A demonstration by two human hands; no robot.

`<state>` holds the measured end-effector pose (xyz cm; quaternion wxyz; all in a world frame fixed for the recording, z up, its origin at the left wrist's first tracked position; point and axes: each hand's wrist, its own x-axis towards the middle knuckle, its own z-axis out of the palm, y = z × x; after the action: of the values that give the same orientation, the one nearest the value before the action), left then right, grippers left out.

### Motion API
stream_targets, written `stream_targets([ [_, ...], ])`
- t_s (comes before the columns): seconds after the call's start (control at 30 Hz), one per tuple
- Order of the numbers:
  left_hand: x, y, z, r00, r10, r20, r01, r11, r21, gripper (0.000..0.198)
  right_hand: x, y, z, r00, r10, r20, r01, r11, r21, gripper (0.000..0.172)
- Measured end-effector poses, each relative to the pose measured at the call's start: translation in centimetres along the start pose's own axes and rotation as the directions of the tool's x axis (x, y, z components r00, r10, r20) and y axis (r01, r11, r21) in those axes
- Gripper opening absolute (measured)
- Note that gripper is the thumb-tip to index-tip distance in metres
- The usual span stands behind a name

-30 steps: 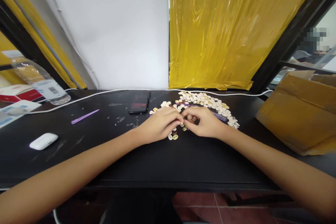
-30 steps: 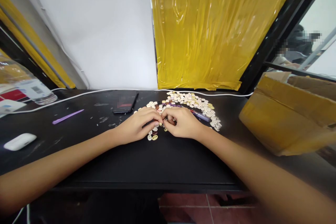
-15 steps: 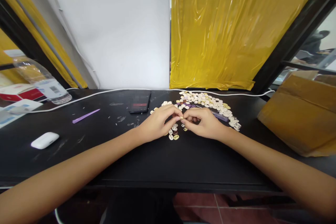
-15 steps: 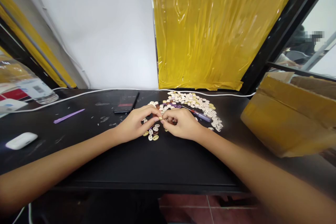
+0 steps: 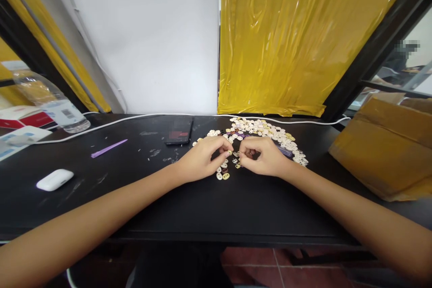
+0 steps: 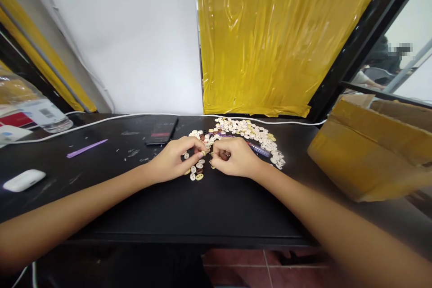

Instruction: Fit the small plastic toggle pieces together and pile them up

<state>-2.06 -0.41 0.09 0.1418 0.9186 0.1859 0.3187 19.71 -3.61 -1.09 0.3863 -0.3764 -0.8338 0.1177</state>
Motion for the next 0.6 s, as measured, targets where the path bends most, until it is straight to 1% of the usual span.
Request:
stream_targets([
  [0.07, 0.0, -0.2, -0.2, 0.998, 0.007, 0.059, -0.009, 0.999, 0.036, 0.011, 0.1, 0.5, -0.6, 0.997, 0.052, 0.062, -0.054, 0.998, 0.029, 0.012],
  [0.17, 0.0, -0.6, -0.3, 0.992, 0.018, 0.127, -0.028, 0.997, 0.077, 0.014, 0.2, 1.2, -1.3, 0.988, 0.077, 0.133, -0.081, 0.996, 0.025, 0.014],
  [0.27, 0.1, -1.0, -0.5, 0.994, -0.002, 0.111, -0.007, 0.997, 0.077, 0.021, 0.2, 1.4, -1.5, 0.98, 0.096, 0.173, -0.093, 0.995, -0.027, 0.02],
  [0.4, 0.3, -1.7, -1.6, 0.994, -0.091, 0.055, 0.087, 0.994, 0.069, 0.027, 0.2, 1.4, -1.4, 0.972, 0.146, 0.186, -0.133, 0.988, -0.083, 0.037],
  [0.47, 0.4, -2.2, -2.5, 0.985, -0.13, 0.111, 0.121, 0.989, 0.082, 0.027, 0.2, 1.4, -1.4, 0.971, 0.155, 0.181, -0.142, 0.986, -0.083, 0.041],
  [0.53, 0.4, -2.7, -3.3, 0.966, -0.127, 0.225, 0.105, 0.989, 0.107, 0.026, 0.2, 1.5, -1.5, 0.973, 0.155, 0.173, -0.143, 0.987, -0.078, 0.043],
  [0.6, 0.3, -3.1, -4.0, 0.945, -0.118, 0.307, 0.079, 0.988, 0.136, 0.024, 0.2, 1.6, -1.5, 0.972, 0.154, 0.175, -0.143, 0.987, -0.075, 0.043],
])
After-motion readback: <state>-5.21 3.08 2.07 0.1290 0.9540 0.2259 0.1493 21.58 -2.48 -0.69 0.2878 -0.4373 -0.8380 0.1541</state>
